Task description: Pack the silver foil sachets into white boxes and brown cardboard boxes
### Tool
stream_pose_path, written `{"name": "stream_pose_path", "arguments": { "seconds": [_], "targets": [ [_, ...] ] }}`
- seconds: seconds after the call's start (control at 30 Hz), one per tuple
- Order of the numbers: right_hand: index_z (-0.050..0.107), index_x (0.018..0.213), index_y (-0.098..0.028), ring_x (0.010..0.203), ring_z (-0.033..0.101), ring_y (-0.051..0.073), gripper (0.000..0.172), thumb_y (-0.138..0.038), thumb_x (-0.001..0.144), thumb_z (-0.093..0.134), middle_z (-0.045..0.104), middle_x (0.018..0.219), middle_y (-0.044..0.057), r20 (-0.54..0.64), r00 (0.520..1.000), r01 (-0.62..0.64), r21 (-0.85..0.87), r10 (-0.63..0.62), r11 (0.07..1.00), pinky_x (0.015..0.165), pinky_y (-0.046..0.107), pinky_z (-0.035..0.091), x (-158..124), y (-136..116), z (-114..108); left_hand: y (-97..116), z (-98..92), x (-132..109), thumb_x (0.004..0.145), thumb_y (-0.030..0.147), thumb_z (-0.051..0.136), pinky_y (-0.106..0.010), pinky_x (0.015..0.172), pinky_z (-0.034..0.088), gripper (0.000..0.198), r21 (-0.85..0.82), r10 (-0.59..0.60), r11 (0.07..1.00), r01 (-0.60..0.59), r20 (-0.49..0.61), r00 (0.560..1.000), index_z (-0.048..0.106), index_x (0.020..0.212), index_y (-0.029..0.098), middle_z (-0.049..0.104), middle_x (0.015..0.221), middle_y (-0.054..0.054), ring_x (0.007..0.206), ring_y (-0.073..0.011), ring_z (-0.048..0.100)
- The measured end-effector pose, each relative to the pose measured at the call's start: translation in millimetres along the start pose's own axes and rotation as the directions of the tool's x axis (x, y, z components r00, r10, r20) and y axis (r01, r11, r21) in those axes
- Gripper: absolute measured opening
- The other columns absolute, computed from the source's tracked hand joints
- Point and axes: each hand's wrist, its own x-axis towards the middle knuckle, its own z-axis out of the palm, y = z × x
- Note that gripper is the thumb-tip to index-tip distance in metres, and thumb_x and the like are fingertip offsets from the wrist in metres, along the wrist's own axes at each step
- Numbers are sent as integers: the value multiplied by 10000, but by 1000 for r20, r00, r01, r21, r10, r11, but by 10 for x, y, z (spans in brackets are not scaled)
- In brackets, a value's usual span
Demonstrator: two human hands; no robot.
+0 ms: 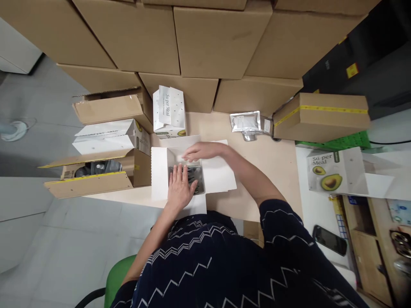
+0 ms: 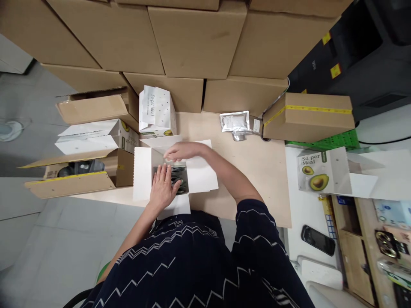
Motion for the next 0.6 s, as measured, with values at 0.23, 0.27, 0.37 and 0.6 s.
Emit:
{"name": "stream_pose_path", "arguments": {
  "seconds": [0.23, 0.27, 0.37, 0.6],
  "targets": [
    [606, 1116, -147, 929, 669, 137, 270, -329, 916, 599, 690, 1056, 103, -775, 230, -420, 466, 588, 779, 851, 273, 540, -1085, 1160, -853, 16, -25, -8, 978, 544, 376, -556, 1187, 290, 729, -10, -5, 1000, 5, -17, 1000, 286, 1541, 90, 294, 1606, -201, 1510, -366, 204],
    [589, 1138, -133, 1023, 648, 154, 304, -299, 887, 634, 671, 1129, 135, -781, 84, -547, 483, 619, 684, 921, 297, 516, -1101, 1356, -903, 16, -25, -8, 976, 542, 379, -557, 1188, 289, 730, -11, -5, 1000, 5, -17, 1000, 278, 1545, 96, 290, 1608, -199, 1512, -363, 197],
    [565, 1117, -78, 1248, 525, 232, 465, -307, 762, 760, 523, 1336, 298, -757, -79, -680, 516, 648, 520, 1047, 381, 424, -1075, 1764, -924, 18, -26, -7, 971, 535, 394, -558, 1187, 296, 735, -18, -11, 1000, 11, -8, 1000, 256, 1555, 111, 290, 1609, -194, 1516, -356, 192],
    [551, 765, -186, 1075, 577, 175, 311, -421, 744, 754, 610, 1166, 282, -742, -105, -591, 583, 663, 558, 910, 282, 480, -924, 1797, -846, 31, -48, -15, 971, 542, 386, -526, 1178, 328, 735, -12, -29, 1000, 29, 11, 1000, 267, 1553, 110, 296, 1611, -179, 1517, -344, 197]
  ]
}}
